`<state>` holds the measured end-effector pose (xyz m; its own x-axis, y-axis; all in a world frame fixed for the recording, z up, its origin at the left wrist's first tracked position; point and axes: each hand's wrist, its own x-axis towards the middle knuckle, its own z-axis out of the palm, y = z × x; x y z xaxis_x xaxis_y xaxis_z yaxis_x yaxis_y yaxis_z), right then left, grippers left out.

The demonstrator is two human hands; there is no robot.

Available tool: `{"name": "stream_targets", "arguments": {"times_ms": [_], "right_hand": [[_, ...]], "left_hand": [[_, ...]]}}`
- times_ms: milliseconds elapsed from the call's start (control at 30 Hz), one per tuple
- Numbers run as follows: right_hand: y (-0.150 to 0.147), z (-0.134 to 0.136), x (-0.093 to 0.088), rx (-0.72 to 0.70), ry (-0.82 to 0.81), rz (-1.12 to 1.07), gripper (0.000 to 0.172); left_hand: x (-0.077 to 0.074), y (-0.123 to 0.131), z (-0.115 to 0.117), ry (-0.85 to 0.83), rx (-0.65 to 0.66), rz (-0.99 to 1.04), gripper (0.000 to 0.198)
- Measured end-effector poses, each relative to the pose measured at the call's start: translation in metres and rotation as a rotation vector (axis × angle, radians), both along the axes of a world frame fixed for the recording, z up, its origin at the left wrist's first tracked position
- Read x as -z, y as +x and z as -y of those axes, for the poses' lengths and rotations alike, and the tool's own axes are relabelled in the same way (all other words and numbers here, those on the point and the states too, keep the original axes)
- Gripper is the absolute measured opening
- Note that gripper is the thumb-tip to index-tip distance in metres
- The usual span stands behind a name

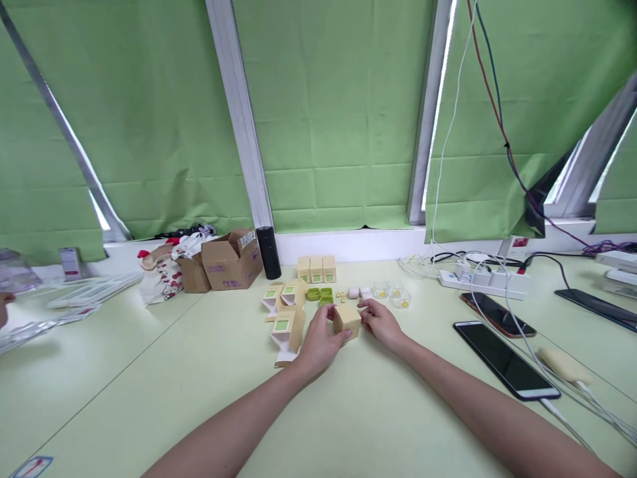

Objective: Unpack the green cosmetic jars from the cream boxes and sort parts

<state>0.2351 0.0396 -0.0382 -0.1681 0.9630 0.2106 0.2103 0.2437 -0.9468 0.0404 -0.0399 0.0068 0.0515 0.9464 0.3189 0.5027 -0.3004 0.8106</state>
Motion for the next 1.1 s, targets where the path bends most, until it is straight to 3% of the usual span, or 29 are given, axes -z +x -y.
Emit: {"name": "stream_targets", "arguments": {"times_ms": [233, 367, 467, 633, 833, 1100], "right_hand": [[0.005, 0.019, -0.012, -0.016, 0.053, -0.092, 0.038], [0.006, 0.039, -0.03, 0.009, 0.284, -0.051, 0.032], [0.003, 0.058, -0.045, 0.062, 0.485, -0.011, 0.024], [-0.003, 0.083, -0.054, 0.039, 0.76, 0.071, 0.033], [-0.006, 0.087, -0.046, 0.024, 0.934, 0.193, 0.042], [-0.007, 0.082, -0.04, 0.059, 0.842, 0.233, 0.037]], "left_hand": [[-0.008, -0.005, 0.008, 0.399, -0.028, -0.25, 0.048], [-0.013, -0.008, 0.013, 0.636, -0.052, -0.385, 0.05], [-0.017, -0.01, 0.016, 0.754, -0.083, -0.472, 0.041], [-0.02, -0.011, 0.017, 0.952, -0.133, -0.562, 0.03], [-0.012, -0.012, 0.018, 0.88, -0.085, -0.566, 0.028], [-0.011, -0.002, 0.022, 0.752, -0.082, -0.54, 0.026]]}}
